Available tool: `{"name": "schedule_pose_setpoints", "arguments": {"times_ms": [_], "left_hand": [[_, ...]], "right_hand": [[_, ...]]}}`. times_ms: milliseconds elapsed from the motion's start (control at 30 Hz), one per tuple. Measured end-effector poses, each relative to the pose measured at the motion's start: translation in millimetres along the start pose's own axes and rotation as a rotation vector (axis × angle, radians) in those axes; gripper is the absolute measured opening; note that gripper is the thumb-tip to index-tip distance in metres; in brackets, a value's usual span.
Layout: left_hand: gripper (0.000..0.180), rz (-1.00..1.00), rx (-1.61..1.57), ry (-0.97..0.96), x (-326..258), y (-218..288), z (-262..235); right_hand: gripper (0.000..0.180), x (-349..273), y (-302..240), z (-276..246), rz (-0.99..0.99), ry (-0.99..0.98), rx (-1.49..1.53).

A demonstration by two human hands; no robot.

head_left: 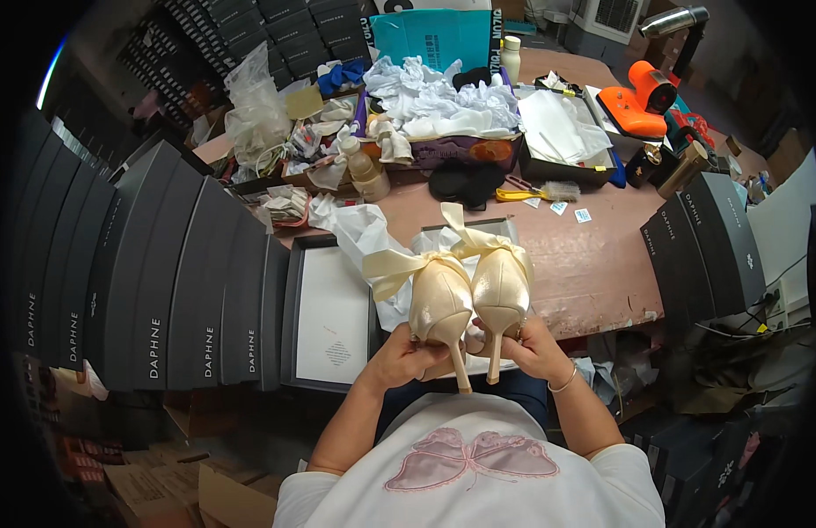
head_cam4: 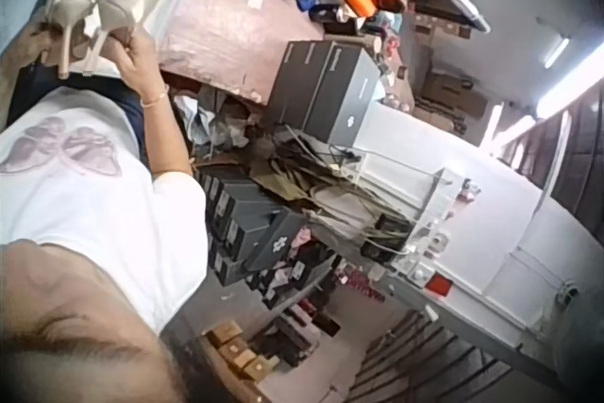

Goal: Packing pairs of high-heeled shoes into individual shoe boxes with protective tissue paper.

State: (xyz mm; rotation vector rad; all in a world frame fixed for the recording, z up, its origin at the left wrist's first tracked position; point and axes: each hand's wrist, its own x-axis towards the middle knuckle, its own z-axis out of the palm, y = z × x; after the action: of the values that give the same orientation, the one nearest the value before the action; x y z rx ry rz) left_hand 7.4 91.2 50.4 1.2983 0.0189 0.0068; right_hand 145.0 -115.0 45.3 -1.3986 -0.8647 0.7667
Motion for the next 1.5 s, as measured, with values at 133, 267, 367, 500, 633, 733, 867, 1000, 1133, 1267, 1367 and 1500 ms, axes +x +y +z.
{"name": "schedule_pose_setpoints", "arguments": {"times_ms": [133, 267, 367, 500, 633, 733, 867, 1000, 1133, 1267, 1367, 1500], "left_hand": [[0.028, 0.000, 0.005, 0.005, -2, 4, 4], [0.027, -0.008, 0.030, 0.003, -1, 6, 7], [0.029, -0.034, 0.035, -0.021, 0, 4, 4], [0.039, -0.166, -0.259, 0.003, 16, 21, 14], [0.062, -0.195, -0.528, -0.013, 24, 3, 11], [0.062, -0.208, -0.657, 0.009, 28, -5, 16], [0.063, -0.238, -0.677, 0.036, 30, -11, 19], [0.062, -0.249, -0.708, 0.032, 31, -12, 20], [0.055, -0.221, -0.726, -0.017, 29, -15, 14], [0.057, -0.226, -0.760, -0.068, 33, -8, 16], [0.062, -0.232, -0.756, -0.092, 32, -9, 17], [0.065, -0.188, -0.719, -0.058, 20, -7, 14]], "right_hand": [[0.020, -2, 0, 0, -0.051, -0.012, -0.042], [0.021, -8, 9, -2, -0.055, -0.002, -0.072], [0.026, -9, 8, -3, -0.018, -0.020, -0.041], [0.039, -9, -1, -8, 0.128, -0.043, 0.130], [0.051, -5, -4, -4, 0.270, -0.024, 0.663], [0.050, -4, 7, -12, 0.300, -0.029, 0.680], [0.050, -5, 13, -16, 0.337, -0.020, 0.736], [0.046, -10, 15, -17, 0.338, -0.047, 0.661], [0.042, -17, -9, -49, 0.268, 0.101, 0.516], [0.032, -12, 39, -136, 0.485, 0.382, -0.206], [0.033, -4, 113, -165, 0.488, 0.319, -0.903], [0.032, 9, 117, -148, 0.475, 0.283, -0.988]]}}
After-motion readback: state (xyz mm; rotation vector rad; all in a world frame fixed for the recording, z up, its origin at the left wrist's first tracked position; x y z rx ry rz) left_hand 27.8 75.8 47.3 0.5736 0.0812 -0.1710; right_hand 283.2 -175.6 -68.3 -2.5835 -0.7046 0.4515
